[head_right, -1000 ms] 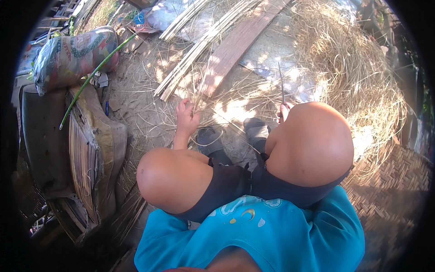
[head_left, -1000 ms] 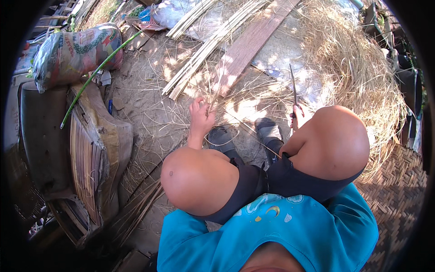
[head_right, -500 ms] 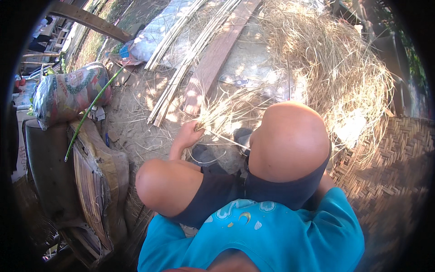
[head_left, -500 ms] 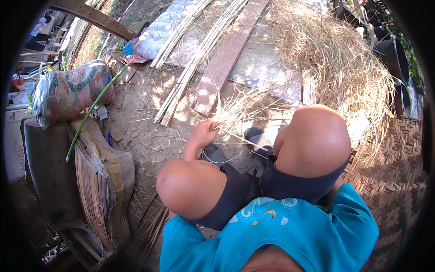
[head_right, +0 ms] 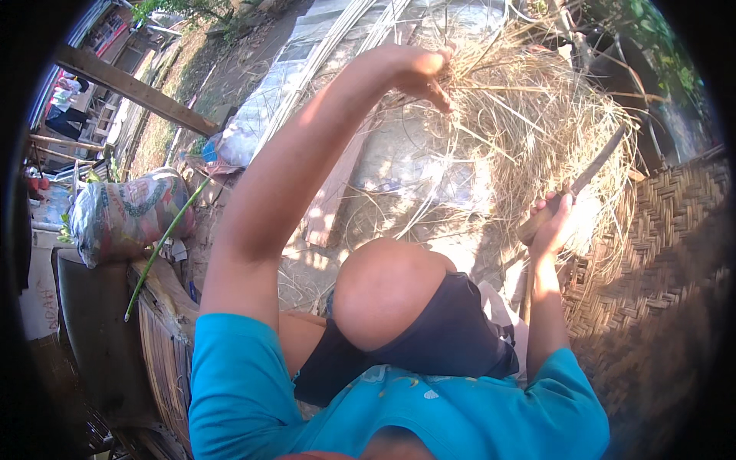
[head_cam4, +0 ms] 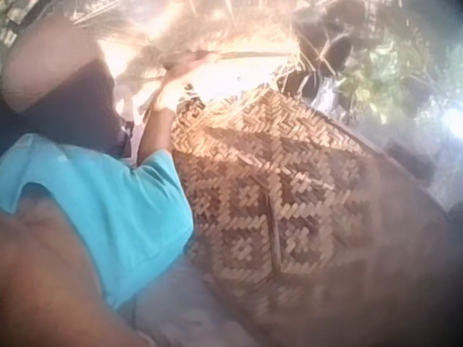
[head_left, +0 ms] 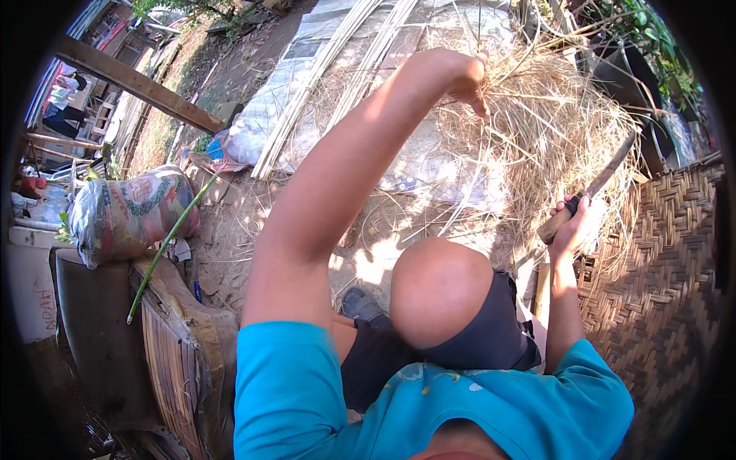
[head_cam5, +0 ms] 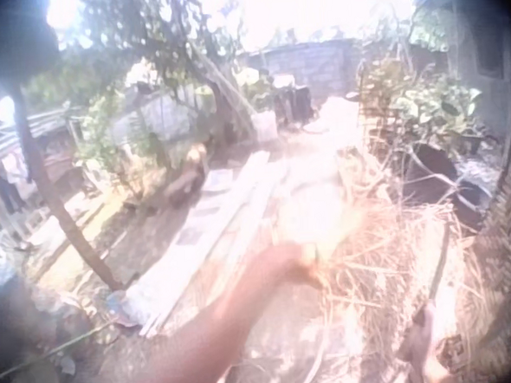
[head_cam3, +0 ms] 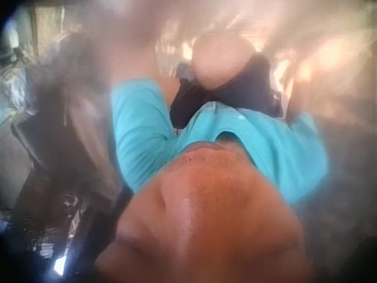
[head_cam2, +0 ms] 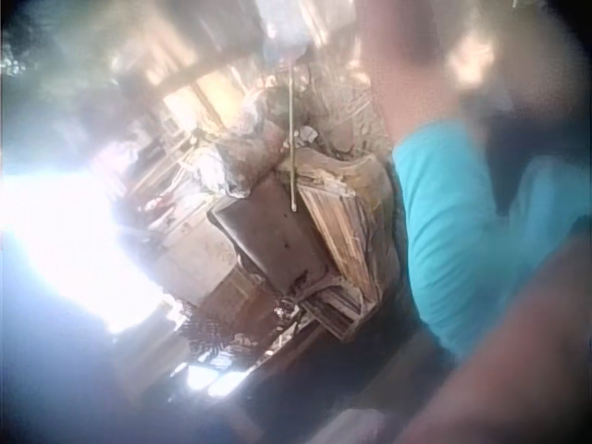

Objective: The person sits on the ground and uses a knife to split long bamboo strips into thinner pieces. After processing several strips, the person stands, walks through a yard, and enters a workshop where other people are present.

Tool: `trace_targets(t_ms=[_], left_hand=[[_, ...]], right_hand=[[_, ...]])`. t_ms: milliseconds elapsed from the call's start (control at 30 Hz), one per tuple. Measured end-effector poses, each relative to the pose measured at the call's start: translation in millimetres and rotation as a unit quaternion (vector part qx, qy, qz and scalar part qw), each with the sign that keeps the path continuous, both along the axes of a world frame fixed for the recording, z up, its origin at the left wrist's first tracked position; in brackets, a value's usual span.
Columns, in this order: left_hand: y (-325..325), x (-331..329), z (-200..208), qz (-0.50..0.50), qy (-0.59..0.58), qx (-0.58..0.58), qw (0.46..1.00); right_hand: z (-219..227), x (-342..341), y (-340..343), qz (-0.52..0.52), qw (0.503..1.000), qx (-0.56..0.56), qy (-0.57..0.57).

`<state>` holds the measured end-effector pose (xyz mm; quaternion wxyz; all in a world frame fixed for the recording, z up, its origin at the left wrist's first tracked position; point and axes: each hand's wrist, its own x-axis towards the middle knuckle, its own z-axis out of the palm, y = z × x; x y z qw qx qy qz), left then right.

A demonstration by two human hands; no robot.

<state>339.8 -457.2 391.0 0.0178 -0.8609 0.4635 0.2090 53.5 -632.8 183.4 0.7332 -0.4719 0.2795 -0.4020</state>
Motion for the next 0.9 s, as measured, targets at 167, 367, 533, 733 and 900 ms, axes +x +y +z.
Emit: trace_targets(t_ms=[167, 367, 533, 733, 900], left_hand=[[22, -33, -13, -0.02, 0.045, 0.039, 0.998], [201, 13, -40, 0.199, 0.161, -0.147, 0.956], [355, 30, -48, 0.423, 0.116, -0.159, 0.885], [467, 2, -71, 0.627, 0.143, -0.234, 0.729], [591, -11, -159, 0.562, -0.024, -0.033, 0.826]], right_hand=[[0, -17, 46, 0.054, 0.995, -0.079, 0.026], [-55, 39, 114, 0.541, 0.785, -0.024, 0.299], [-123, 88, 25, 0.611, 0.689, -0.074, 0.382], [-113, 44, -181, 0.185, 0.629, -0.355, 0.667], [-165, 42, -42, 0.279, 0.841, -0.118, 0.449]])
